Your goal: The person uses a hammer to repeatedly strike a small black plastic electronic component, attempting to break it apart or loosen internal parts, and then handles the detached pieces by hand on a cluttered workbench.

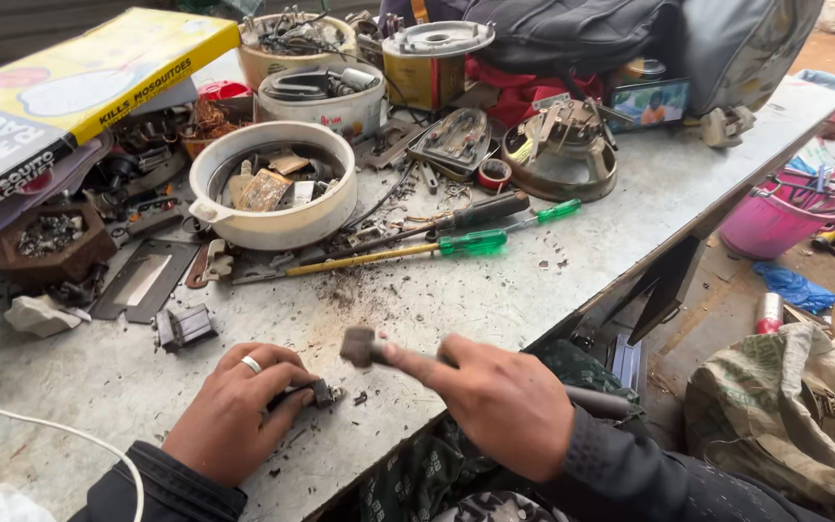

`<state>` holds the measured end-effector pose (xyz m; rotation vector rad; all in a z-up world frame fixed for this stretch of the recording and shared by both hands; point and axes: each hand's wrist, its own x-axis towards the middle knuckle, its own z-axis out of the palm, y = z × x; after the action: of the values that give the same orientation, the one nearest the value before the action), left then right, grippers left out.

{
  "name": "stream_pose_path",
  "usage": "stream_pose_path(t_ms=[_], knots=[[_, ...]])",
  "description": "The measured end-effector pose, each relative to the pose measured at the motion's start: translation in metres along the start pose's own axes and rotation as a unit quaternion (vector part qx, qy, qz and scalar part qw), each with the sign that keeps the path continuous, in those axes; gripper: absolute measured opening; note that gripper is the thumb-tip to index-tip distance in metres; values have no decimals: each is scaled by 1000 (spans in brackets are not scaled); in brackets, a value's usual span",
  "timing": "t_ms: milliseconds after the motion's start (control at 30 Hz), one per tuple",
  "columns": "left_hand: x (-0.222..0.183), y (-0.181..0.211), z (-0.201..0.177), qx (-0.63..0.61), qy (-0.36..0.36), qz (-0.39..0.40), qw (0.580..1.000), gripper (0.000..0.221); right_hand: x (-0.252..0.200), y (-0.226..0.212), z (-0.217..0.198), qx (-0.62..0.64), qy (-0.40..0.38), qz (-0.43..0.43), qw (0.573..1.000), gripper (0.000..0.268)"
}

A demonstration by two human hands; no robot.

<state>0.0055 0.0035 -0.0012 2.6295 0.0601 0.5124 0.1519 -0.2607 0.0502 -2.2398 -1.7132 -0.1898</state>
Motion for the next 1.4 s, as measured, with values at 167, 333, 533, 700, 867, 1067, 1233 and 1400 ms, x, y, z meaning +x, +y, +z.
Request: stream_pose_path(t_ms=[167,333,533,700,867,1067,1233,1400], knots=[[-4,-1,0,2,29,24,999,16,40,31,41,-74,108,-35,991,69],[-5,-13,7,-28,28,18,999,20,68,40,64,-62,157,-76,983,52],[-5,-20,18,-49,-6,-42,998,31,59,4,62,368,-21,-75,927,52],[-9,-23,23,30,-20,-19,999,30,66,8,70,406,-29,-79,910,31],[-12,-48,36,44,-41,-19,998,37,65,10,78,414,-37,-69,907,25],[-25,-76,55,60,-46,90,993,56,56,17,77,461,-67,-108,878,25],[-16,-46,40,170,22,218,961,40,42,28,77,570,-163,-79,801,25],[-14,-13,25,215,106,302,923,27,23,33,98,701,-255,-1,665,22]])
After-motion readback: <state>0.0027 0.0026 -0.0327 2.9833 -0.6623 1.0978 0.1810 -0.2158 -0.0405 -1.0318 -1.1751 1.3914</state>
